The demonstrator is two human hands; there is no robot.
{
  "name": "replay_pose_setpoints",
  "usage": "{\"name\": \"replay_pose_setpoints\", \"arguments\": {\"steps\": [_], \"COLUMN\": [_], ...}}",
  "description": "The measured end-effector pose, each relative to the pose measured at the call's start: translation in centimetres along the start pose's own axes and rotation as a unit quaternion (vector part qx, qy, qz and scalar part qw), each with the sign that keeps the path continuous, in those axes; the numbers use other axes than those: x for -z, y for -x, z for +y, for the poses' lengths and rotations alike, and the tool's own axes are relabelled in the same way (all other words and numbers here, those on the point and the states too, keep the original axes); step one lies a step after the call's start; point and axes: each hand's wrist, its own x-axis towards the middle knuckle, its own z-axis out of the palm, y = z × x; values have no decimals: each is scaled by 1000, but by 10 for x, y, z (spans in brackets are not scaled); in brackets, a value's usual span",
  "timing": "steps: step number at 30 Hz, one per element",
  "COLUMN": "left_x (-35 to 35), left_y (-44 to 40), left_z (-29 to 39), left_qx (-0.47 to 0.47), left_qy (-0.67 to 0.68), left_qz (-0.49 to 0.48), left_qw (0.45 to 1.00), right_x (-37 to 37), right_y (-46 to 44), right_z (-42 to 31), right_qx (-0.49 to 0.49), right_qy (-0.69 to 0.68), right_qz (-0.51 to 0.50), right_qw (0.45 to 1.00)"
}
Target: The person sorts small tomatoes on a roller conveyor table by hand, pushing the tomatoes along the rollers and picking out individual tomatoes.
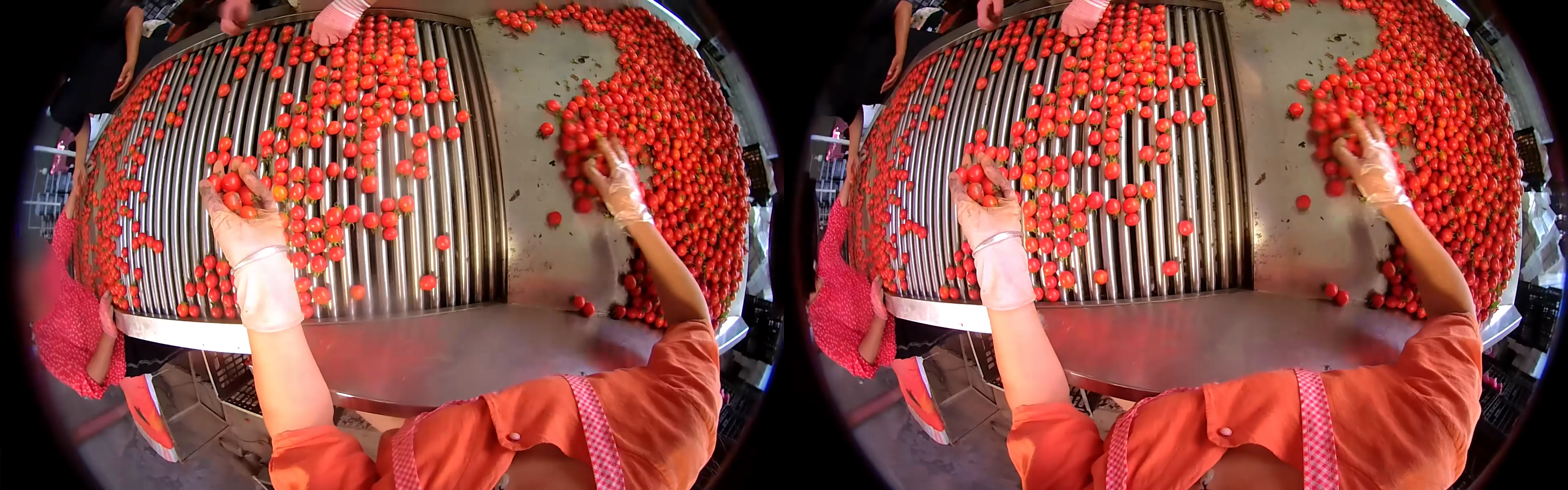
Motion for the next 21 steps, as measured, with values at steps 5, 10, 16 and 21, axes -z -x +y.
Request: {"name": "replay_pose_setpoints", "arguments": {"steps": [5, 10, 16, 21], "left_x": [-1, -6, -5, -1], "left_y": [2, 8, 8, 8], "left_z": [-2, -12, -17, -28], "left_qx": [-17, -56, -49, -6], "left_qy": [8, -28, -6, 4], "left_qz": [32, 67, 82, 74], "left_qw": [999, 996, 995, 997], "right_x": [-21, -111, -147, -157], "right_y": [-34, -131, -134, -110], "right_z": [-135, -230, -362, -406], "right_qx": [300, 254, 504, 517], "right_qy": [-98, -217, -165, -20], "right_qz": [-135, -101, 4, -39], "right_qw": [939, 937, 847, 855]}}
